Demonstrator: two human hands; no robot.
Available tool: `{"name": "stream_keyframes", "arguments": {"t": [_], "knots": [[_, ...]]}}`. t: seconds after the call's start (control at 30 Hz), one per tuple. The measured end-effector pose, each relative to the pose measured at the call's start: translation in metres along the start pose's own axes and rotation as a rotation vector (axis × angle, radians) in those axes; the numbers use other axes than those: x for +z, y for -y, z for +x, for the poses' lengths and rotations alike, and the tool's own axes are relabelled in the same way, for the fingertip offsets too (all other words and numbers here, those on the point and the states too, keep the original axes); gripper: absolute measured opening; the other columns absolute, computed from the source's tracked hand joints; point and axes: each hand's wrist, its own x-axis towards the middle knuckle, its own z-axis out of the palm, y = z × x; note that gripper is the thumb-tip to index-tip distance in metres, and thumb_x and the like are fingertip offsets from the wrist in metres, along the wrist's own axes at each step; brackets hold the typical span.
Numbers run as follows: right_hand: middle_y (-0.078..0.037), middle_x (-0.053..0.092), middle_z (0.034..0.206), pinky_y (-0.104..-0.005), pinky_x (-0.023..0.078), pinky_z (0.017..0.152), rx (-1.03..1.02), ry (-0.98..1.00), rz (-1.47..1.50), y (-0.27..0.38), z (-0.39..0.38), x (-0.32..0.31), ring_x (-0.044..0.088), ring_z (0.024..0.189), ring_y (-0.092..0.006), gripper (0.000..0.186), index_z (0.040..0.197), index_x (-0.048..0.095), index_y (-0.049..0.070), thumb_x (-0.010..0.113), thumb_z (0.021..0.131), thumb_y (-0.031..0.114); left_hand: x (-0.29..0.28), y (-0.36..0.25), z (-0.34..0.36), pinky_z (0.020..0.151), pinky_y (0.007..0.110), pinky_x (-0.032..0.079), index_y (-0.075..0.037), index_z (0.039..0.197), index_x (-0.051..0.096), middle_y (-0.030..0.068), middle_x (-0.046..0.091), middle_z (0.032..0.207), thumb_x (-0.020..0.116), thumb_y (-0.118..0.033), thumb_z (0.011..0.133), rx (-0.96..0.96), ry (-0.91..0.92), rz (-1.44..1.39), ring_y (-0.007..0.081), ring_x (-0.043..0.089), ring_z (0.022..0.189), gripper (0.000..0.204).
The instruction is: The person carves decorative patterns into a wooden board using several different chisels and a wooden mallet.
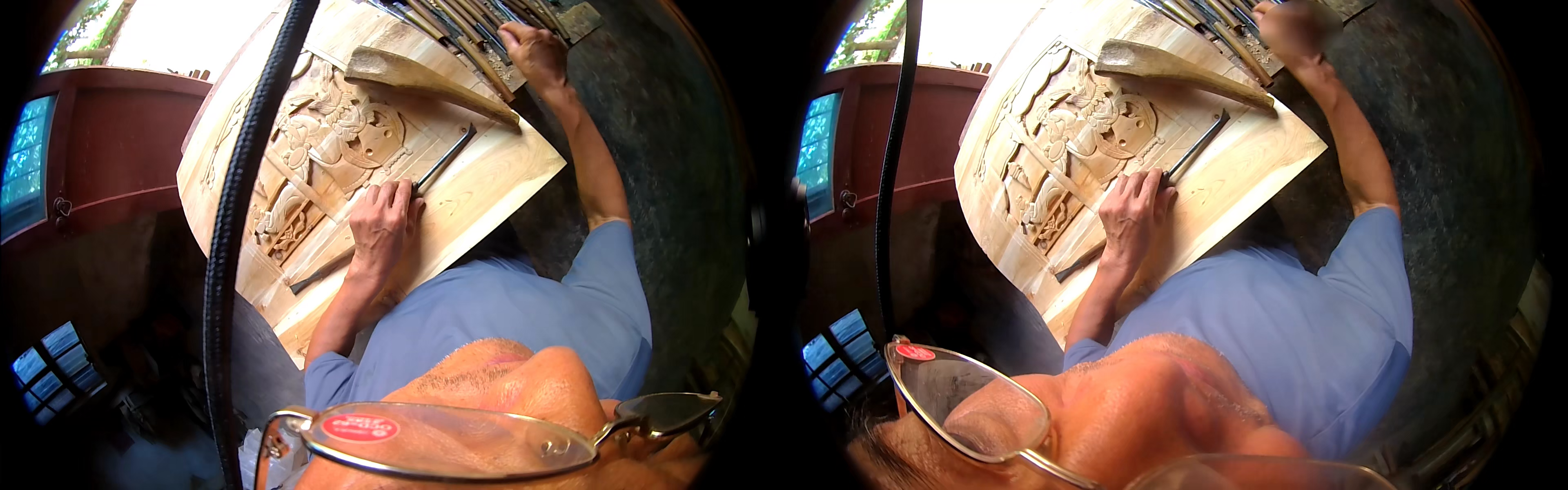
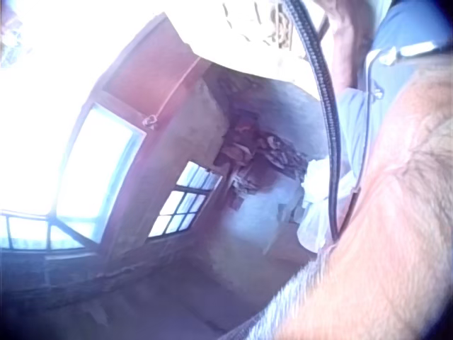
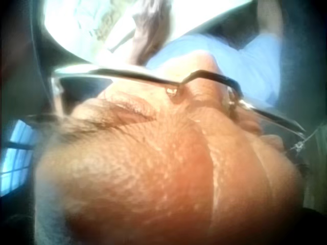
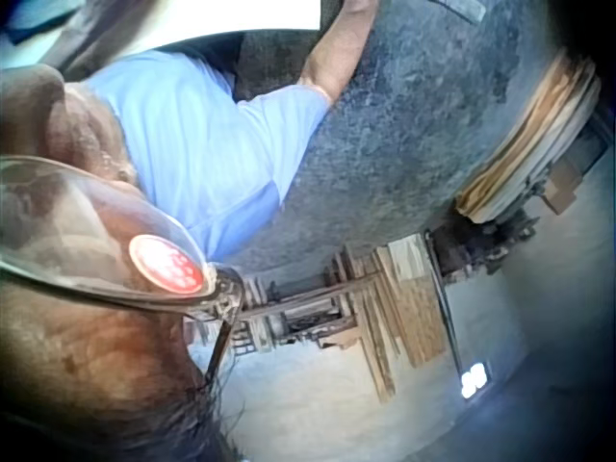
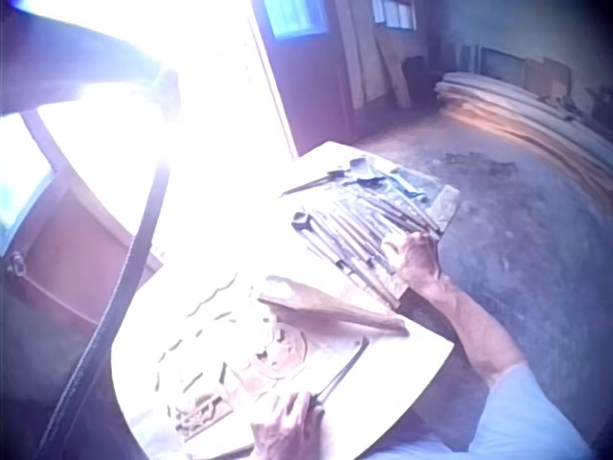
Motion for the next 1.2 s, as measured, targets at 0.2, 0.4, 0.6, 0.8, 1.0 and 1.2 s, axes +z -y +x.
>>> {"name": "stream_keyframes", "arguments": {"t": [0.2, 0.4, 0.6, 0.8, 1.0, 1.2], "knots": [[-0.009, 0.080, 0.098, -0.0469, 0.059, 0.080, 0.141, 0.171, -0.089, -0.106, 0.027, 0.027, 0.076, 0.094, -0.0339, 0.024, 0.106, 0.081, 0.021, 0.073, 0.093, 0.040, -0.005, -0.006, -0.005, 0.072, 0.039, 0.056, -0.007, 0.117, 0.072, 0.0091, 0.074, 0.099, 0.083, -0.030, 0.088, 0.030, -0.006, -0.045, 0.0271, 0.069, 0.084, 0.038], [-0.009, 0.080, 0.096, -0.0482, 0.058, 0.080, 0.115, 0.195, -0.158, -0.113, 0.027, 0.039, 0.076, 0.091, -0.0335, 0.024, 0.104, 0.080, 0.020, 0.073, 0.093, 0.040, -0.010, -0.001, -0.015, 0.073, 0.039, 0.057, -0.006, 0.123, 0.072, 0.0105, 0.076, 0.107, 0.081, -0.030, 0.090, 0.029, -0.062, -0.021, 0.0275, 0.070, 0.085, 0.041], [-0.010, 0.079, 0.096, -0.0503, 0.058, 0.080, 0.079, 0.117, -0.043, -0.090, 0.026, 0.042, 0.075, 0.094, -0.0349, 0.025, 0.102, 0.077, 0.017, 0.072, 0.094, 0.040, -0.018, 0.001, -0.021, 0.076, 0.039, 0.059, -0.006, 0.118, 0.075, 0.0115, 0.077, 0.114, 0.080, -0.027, 0.092, 0.030, -0.098, -0.011, 0.0288, 0.074, 0.091, 0.034], [-0.014, 0.078, 0.092, -0.0511, 0.057, 0.079, 0.050, 0.342, -0.154, -0.116, 0.053, 0.064, 0.075, 0.092, -0.0363, 0.033, 0.098, 0.075, 0.010, 0.071, 0.094, 0.043, -0.021, -0.002, -0.019, 0.076, 0.039, 0.059, -0.005, 0.114, 0.075, 0.0116, 0.076, 0.113, 0.079, -0.026, 0.092, 0.073, -0.109, -0.009, 0.0285, 0.074, 0.094, 0.031], [-0.002, 0.077, 0.077, -0.0404, 0.056, 0.069, 0.102, 0.128, 0.102, -0.087, 0.065, 0.048, 0.076, 0.074, -0.0204, 0.035, 0.093, 0.074, 0.015, 0.063, 0.103, 0.047, -0.036, 0.005, -0.030, 0.077, 0.038, 0.058, -0.004, 0.111, 0.074, 0.0119, 0.075, 0.110, 0.080, -0.023, 0.092, 0.032, -0.174, 0.013, 0.0272, 0.073, 0.094, 0.027], [-0.016, 0.075, 0.075, -0.0398, 0.058, 0.072, 0.039, 0.065, 0.451, 0.046, 0.124, 0.043, 0.074, 0.074, -0.0237, 0.029, 0.087, 0.079, 0.003, 0.074, 0.086, 0.032, -0.045, 0.017, -0.035, 0.072, 0.035, 0.058, -0.006, 0.110, 0.076, 0.0103, 0.077, 0.106, 0.085, -0.019, 0.087, 0.014, -0.255, 0.041, 0.0259, 0.075, 0.088, 0.028]]}}
